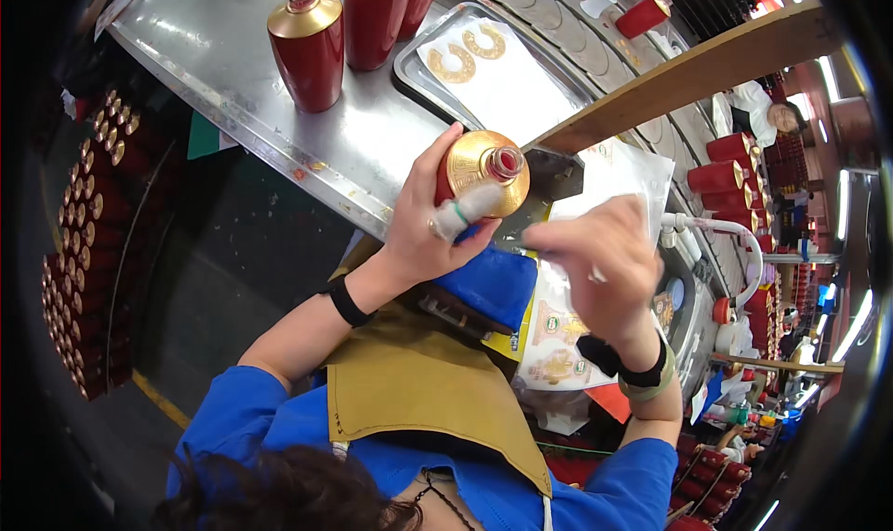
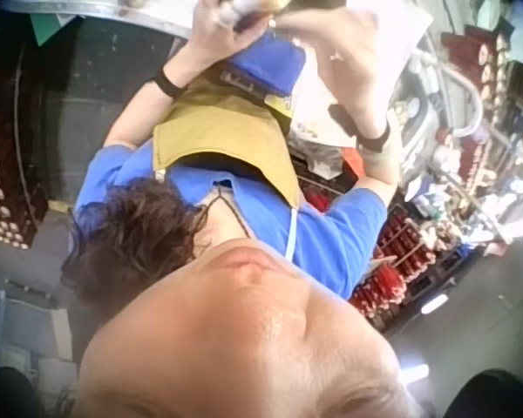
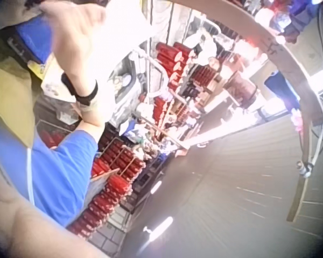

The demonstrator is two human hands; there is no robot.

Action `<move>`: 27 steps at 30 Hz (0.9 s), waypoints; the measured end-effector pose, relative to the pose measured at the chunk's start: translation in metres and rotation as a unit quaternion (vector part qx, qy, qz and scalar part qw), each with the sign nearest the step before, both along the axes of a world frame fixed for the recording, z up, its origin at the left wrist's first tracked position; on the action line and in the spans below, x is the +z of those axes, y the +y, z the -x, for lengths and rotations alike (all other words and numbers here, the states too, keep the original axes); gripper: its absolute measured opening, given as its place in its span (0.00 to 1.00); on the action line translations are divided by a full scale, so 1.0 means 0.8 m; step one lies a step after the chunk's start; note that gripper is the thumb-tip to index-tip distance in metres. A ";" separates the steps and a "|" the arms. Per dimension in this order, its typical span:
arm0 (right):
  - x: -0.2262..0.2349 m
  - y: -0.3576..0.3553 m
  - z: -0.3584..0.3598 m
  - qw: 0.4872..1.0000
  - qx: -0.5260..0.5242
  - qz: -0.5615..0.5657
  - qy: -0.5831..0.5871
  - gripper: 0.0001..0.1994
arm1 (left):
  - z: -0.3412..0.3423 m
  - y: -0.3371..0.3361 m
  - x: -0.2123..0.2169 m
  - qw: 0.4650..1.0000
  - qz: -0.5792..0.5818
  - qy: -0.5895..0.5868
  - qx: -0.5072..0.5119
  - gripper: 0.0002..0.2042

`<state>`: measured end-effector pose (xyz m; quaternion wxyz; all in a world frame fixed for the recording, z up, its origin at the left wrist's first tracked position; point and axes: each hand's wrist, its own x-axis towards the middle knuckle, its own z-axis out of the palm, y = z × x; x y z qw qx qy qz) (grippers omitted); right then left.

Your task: Applying decorative labels and top seals to red liquor bottles on a production line.

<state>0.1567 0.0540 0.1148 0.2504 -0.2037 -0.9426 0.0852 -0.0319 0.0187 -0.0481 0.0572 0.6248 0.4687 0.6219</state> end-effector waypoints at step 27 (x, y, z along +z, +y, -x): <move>0.034 -0.030 0.073 0.976 0.170 0.139 0.011 0.11 | -0.012 0.016 0.009 0.986 0.054 -0.139 -0.075 0.40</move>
